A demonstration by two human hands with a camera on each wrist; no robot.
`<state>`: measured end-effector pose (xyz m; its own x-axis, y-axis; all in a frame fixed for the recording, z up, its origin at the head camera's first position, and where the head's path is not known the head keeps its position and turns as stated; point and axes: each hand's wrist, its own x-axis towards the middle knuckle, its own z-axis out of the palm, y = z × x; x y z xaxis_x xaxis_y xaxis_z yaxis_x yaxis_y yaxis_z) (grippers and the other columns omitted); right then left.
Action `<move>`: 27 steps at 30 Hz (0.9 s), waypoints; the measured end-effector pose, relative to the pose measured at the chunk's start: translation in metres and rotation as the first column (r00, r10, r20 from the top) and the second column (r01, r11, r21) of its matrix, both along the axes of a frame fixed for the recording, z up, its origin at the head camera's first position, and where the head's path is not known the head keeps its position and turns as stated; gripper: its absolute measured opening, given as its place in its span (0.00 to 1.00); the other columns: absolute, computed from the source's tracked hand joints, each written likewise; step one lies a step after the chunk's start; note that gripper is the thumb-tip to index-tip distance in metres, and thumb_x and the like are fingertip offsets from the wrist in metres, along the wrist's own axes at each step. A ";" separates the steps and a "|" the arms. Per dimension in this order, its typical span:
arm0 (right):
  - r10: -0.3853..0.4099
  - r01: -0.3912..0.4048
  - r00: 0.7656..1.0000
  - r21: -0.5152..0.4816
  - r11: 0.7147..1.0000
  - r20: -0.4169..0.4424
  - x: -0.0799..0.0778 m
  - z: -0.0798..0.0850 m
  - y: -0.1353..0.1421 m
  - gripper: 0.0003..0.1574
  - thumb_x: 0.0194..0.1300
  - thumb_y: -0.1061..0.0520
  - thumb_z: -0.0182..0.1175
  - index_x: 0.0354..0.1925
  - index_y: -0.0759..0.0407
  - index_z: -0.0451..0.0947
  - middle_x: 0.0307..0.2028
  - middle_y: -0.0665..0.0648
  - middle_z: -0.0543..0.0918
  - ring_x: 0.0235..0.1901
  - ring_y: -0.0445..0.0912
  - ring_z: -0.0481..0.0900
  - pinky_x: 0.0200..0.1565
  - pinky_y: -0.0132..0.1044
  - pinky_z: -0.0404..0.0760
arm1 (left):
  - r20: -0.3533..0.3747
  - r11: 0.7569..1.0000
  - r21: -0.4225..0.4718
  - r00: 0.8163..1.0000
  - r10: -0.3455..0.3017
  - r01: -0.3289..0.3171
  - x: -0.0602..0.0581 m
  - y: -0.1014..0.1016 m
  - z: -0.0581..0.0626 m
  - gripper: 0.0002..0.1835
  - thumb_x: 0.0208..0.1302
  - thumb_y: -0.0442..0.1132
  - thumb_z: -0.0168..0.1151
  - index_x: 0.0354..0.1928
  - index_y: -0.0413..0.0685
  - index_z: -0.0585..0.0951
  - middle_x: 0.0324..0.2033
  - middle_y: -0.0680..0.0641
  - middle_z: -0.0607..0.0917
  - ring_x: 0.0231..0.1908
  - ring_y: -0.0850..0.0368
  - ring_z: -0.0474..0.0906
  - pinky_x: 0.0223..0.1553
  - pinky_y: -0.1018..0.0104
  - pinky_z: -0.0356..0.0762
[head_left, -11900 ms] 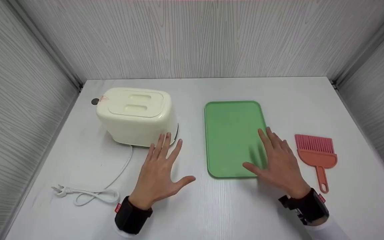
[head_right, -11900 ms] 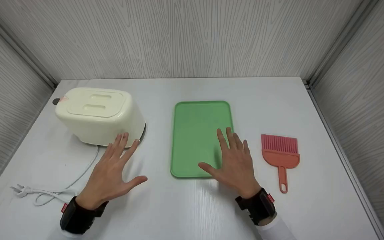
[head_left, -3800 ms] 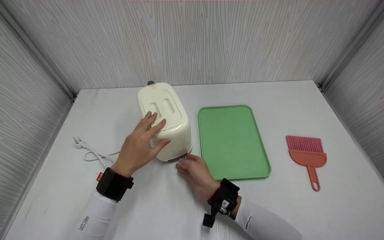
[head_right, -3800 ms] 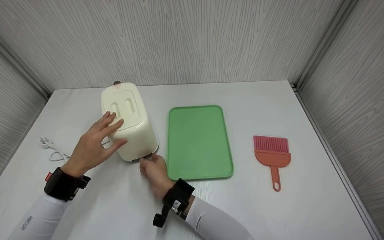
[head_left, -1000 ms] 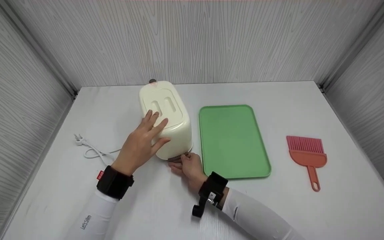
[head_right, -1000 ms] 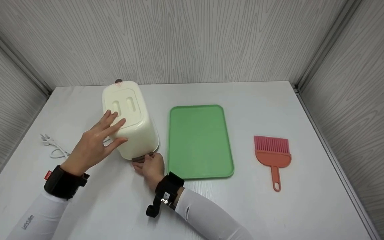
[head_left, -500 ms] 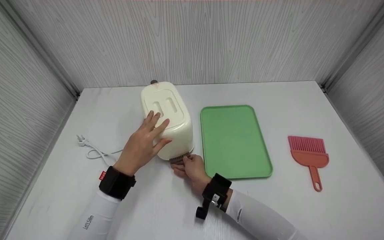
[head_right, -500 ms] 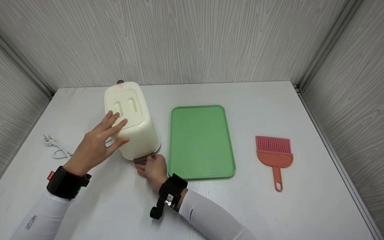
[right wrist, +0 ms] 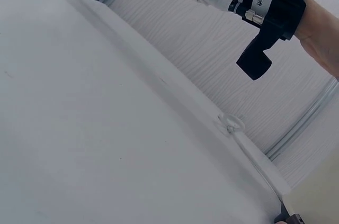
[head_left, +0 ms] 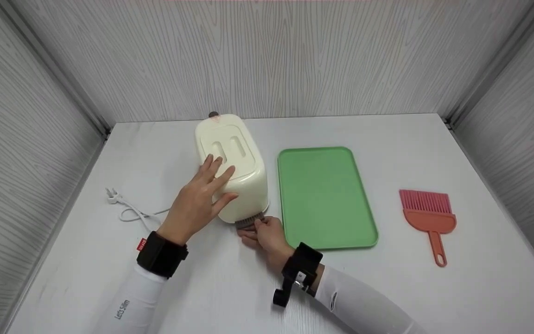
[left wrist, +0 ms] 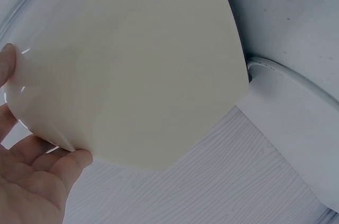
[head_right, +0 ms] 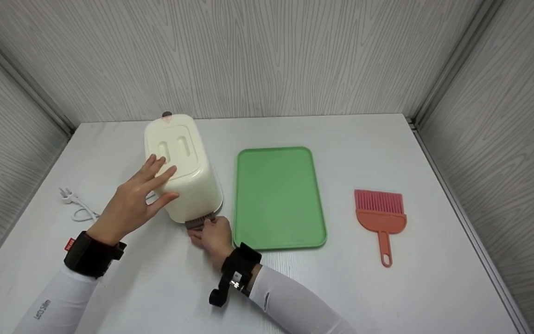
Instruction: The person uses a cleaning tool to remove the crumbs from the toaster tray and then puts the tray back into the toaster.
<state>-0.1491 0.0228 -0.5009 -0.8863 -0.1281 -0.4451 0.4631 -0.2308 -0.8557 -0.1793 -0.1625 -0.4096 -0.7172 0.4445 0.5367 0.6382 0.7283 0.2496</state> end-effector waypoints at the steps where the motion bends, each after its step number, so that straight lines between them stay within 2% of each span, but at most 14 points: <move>1: 0.000 0.000 1.000 0.002 1.000 0.002 0.001 -0.001 0.001 0.19 0.83 0.64 0.39 0.59 0.78 0.68 0.46 0.69 0.87 0.46 0.52 0.90 0.48 0.38 0.90 | 0.003 1.000 0.000 1.000 -0.001 0.001 0.000 0.000 0.000 0.30 0.69 0.51 0.69 0.69 0.44 0.78 0.69 0.32 0.74 0.73 0.36 0.64 0.69 0.43 0.74; 14: -0.039 0.039 0.999 -0.027 0.999 0.001 0.013 -0.001 -0.001 0.15 0.82 0.65 0.41 0.57 0.77 0.66 0.43 0.69 0.87 0.42 0.51 0.91 0.47 0.39 0.91 | 0.012 1.000 0.000 1.000 0.002 -0.002 0.001 -0.002 0.001 0.31 0.69 0.50 0.69 0.69 0.43 0.78 0.69 0.31 0.73 0.73 0.34 0.64 0.69 0.41 0.73; 20: -0.056 0.056 0.998 -0.037 0.998 0.006 0.013 -0.001 0.001 0.15 0.81 0.65 0.42 0.56 0.76 0.69 0.41 0.68 0.88 0.40 0.50 0.91 0.45 0.39 0.91 | -0.014 1.000 -0.007 1.000 -0.003 0.003 0.000 -0.001 0.001 0.30 0.70 0.49 0.68 0.69 0.42 0.78 0.69 0.30 0.73 0.73 0.34 0.65 0.71 0.42 0.71; 27: -0.072 0.074 0.997 -0.067 0.995 0.039 0.013 -0.001 0.003 0.15 0.82 0.61 0.46 0.55 0.74 0.69 0.38 0.67 0.89 0.36 0.49 0.91 0.41 0.38 0.92 | -0.025 1.000 -0.013 1.000 0.008 -0.008 0.000 0.001 -0.001 0.30 0.70 0.51 0.68 0.68 0.43 0.78 0.69 0.31 0.74 0.73 0.35 0.66 0.69 0.42 0.73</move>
<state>-0.1361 0.0257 -0.5019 -0.8778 -0.0949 -0.4695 0.4733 -0.3226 -0.8197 -0.1794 -0.1615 -0.4106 -0.7069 0.4461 0.5489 0.6385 0.7363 0.2239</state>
